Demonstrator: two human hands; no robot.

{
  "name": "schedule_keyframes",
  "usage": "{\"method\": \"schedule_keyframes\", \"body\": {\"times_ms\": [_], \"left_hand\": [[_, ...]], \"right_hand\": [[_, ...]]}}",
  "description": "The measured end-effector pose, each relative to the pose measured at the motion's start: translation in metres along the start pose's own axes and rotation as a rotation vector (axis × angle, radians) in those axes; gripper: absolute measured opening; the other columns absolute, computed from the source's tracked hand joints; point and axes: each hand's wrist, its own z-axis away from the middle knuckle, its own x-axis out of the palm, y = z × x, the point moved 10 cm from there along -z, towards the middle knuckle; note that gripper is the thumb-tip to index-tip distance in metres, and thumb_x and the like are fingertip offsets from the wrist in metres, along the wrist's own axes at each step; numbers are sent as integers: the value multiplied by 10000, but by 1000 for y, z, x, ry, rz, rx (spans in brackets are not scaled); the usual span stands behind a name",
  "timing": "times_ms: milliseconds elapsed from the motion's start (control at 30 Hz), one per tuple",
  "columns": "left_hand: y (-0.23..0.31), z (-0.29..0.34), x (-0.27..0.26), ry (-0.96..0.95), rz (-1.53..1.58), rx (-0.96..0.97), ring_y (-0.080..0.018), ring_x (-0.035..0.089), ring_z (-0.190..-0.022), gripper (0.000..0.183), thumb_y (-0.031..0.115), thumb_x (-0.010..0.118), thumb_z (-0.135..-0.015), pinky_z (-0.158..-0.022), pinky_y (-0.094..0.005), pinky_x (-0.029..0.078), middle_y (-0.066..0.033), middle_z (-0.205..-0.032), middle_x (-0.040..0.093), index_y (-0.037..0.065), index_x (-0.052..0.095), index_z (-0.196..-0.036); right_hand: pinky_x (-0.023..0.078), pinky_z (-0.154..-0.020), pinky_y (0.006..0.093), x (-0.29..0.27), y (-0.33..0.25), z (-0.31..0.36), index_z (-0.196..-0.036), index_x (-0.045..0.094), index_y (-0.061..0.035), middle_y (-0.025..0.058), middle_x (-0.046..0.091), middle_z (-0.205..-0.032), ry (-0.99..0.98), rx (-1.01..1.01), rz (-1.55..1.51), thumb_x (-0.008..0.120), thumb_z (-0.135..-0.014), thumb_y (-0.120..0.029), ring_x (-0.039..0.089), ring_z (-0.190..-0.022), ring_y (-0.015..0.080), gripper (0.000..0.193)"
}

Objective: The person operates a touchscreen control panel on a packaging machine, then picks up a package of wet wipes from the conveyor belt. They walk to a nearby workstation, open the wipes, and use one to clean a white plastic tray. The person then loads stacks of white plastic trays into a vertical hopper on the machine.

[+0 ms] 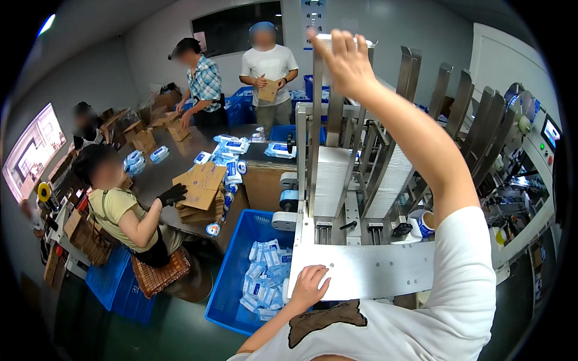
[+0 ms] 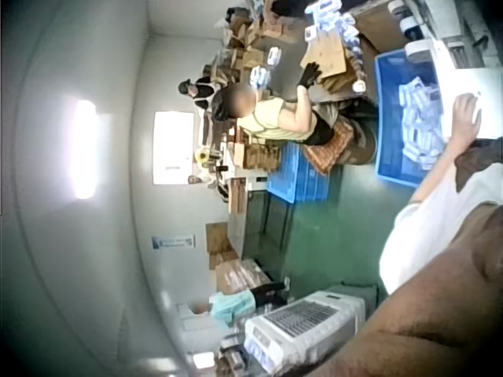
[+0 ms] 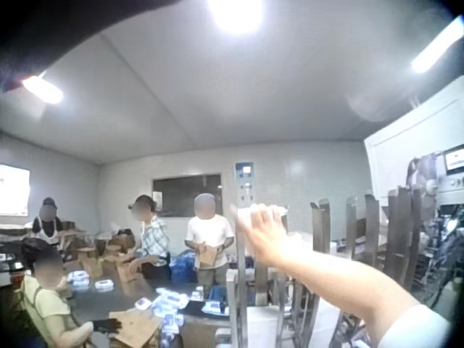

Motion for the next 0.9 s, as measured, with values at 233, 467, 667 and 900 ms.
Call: {"method": "schedule_keyframes", "body": {"times_ms": [233,467,667,900], "left_hand": [[3,-2,1,-8,7,8,-282,583,-968,242,91,698,-784,-841,-381,459,-98,-1033,637,29,654,-1013],[1,-2,0,7,-16,1,-267,587,-958,214,113,693,-797,-810,-382,461,-77,-1025,634,45,662,-997],[4,-1,2,30,-27,6,-263,605,-909,201,73,697,-769,-777,-378,470,-76,-979,650,47,663,-965],[3,7,-3,187,-138,14,-278,614,-878,180,25,669,-732,-763,-377,489,-79,-940,652,44,650,-910]], "right_hand": [[300,-1024,515,38,-86,126,-1540,118,-265,237,413,-1293,-454,-180,-297,826,-636,-393,389,-1245,381,1155],[470,-884,440,25,-80,154,-1540,64,-241,175,581,-1089,-441,-60,-657,682,-777,-146,569,-1038,317,986],[521,-668,466,51,-117,209,-1532,-14,-232,188,649,-813,-482,-25,-884,578,-738,-19,638,-708,359,1013],[511,-627,414,-43,-211,364,-1089,552,-86,154,640,-883,-801,-190,-1396,605,-846,-194,646,-731,313,271]]}}
